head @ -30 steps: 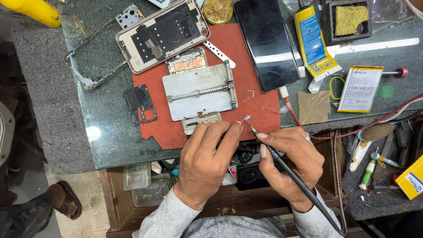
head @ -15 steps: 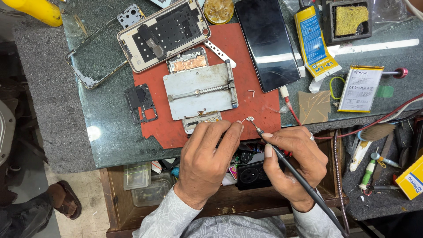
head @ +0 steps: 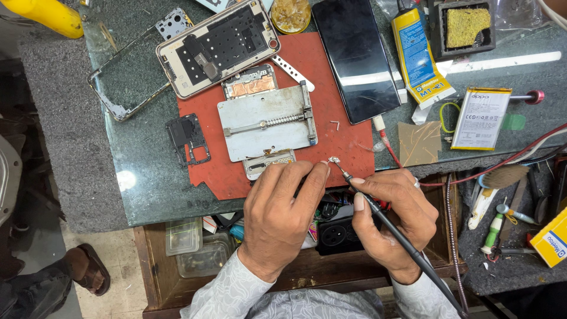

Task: The person secures a small circuit board in a clamp and uses a soldering iron to apply solder to several connection points on the board. The person then uses tweezers to adjust a ribbon cable and continues soldering additional points.

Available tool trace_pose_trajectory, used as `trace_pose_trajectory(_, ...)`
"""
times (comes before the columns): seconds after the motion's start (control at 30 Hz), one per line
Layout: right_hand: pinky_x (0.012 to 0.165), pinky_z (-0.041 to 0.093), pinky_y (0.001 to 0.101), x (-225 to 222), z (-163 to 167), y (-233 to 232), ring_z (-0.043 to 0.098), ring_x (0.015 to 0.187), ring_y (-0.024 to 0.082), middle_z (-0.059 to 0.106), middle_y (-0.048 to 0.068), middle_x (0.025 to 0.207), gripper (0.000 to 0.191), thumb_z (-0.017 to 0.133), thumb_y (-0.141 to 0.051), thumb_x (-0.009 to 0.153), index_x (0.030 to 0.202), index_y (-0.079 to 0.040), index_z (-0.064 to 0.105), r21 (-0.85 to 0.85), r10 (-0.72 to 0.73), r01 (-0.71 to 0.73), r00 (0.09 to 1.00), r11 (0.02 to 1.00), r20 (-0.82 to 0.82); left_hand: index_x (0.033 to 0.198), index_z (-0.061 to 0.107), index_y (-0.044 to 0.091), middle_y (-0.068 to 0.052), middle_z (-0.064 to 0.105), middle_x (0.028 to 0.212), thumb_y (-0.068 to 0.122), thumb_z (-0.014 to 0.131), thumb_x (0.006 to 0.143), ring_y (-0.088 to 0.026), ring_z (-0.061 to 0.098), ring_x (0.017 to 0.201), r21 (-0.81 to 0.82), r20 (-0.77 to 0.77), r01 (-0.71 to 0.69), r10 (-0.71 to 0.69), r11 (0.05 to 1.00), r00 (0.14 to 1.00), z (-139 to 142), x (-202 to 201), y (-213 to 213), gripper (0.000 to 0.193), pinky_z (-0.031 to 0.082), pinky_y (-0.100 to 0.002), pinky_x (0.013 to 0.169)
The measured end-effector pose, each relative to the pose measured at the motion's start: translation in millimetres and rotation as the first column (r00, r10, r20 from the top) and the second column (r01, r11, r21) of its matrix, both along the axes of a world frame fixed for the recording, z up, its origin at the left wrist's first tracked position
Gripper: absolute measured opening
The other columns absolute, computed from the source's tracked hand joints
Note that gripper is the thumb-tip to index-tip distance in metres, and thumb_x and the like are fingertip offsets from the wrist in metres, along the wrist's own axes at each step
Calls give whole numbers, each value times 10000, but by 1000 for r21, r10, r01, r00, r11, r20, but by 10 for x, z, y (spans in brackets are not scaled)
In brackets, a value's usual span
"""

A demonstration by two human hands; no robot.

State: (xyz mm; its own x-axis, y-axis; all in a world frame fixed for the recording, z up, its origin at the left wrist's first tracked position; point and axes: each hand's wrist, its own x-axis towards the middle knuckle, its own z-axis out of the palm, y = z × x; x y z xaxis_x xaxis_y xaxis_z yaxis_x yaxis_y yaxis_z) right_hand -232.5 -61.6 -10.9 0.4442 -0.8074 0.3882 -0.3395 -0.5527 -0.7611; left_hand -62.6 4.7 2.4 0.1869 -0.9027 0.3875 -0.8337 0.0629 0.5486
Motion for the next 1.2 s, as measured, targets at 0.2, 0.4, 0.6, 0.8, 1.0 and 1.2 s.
trace_pose_trajectory(0.2, 796, 533, 308, -18, -8, -2, 707, 873, 240, 714, 141, 943, 224, 709, 54, 810, 1031, 20, 694, 6, -9, 9, 1000, 1000, 16, 1160, 699, 47, -46, 620, 1022, 93, 787, 844, -236, 610, 909, 17, -3, -6, 6, 1000, 1000, 13, -8, -5, 331, 529, -389, 751)
trace_pose_trajectory(0.4, 797, 529, 303, -64, -23, 13, 685, 826, 231, 698, 137, 936, 184, 685, 40, 844, 1028, 22, 677, 8, -17, 17, 999, 1000, 36, 1168, 699, 44, -48, 618, 1023, 91, 788, 840, -237, 611, 908, 15, -11, 1, -1, 1000, 1000, 11, -2, -1, 343, 529, -389, 750)
trace_pose_trajectory(0.6, 819, 520, 306, -110, -51, 36, 663, 874, 226, 688, 130, 985, 164, 657, 15, 896, 1060, 22, 657, 24, -66, 64, 994, 998, 83, 1173, 697, 40, -48, 624, 1022, 69, 787, 889, -227, 609, 900, -5, -37, -7, 7, 1000, 999, 3, -1, 6, 299, 528, -383, 745)
trace_pose_trajectory(0.8, 800, 510, 304, -87, -43, 8, 661, 858, 235, 685, 133, 953, 182, 666, 22, 861, 1042, 25, 663, -9, -34, 35, 997, 999, 69, 1162, 701, 40, -51, 621, 1018, 73, 778, 872, -237, 612, 908, -8, -28, 5, -5, 1000, 1000, 7, 16, 18, 302, 525, -388, 747)
trace_pose_trajectory(1.0, 800, 528, 316, -18, -16, 15, 680, 876, 259, 691, 138, 922, 219, 689, 33, 803, 1021, 17, 681, -31, 3, -3, 1000, 1000, 18, 1160, 701, 36, -54, 620, 1030, 74, 758, 856, -241, 618, 937, -6, 0, 8, -8, 1000, 1000, 0, 13, 23, 311, 530, -387, 771)
trace_pose_trajectory(1.2, 798, 529, 325, 11, 1, 0, 694, 860, 251, 701, 127, 907, 214, 702, 39, 803, 1015, 9, 689, -54, 16, -17, 1000, 998, -8, 1167, 699, 39, -51, 616, 1028, 84, 771, 853, -237, 616, 938, -6, 7, 7, -7, 1000, 1000, -1, 10, 20, 325, 531, -384, 773)
